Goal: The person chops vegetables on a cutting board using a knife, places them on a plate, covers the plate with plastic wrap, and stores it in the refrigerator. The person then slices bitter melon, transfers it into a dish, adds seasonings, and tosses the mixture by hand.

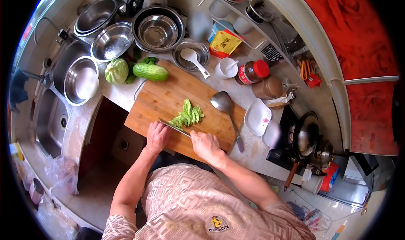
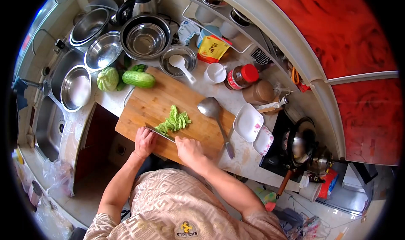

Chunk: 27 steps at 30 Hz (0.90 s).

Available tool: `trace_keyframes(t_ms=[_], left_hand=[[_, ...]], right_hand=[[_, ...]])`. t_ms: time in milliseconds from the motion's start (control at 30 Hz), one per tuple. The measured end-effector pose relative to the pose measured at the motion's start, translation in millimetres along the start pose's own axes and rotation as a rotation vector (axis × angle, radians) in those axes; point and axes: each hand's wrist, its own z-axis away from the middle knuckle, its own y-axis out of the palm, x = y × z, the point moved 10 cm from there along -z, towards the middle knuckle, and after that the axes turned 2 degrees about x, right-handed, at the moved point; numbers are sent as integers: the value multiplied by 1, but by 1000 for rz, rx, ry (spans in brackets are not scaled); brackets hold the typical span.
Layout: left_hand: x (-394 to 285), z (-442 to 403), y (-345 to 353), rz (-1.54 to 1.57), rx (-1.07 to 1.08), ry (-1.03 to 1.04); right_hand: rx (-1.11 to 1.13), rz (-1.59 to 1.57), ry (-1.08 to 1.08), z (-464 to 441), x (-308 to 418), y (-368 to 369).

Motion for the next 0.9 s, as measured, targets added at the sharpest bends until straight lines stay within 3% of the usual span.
trace_keyframes(t_ms=[900], left_hand=[[-6,4,-5,2,-22,66]], right_hand=[[87,-33,46,-4,-5,5]])
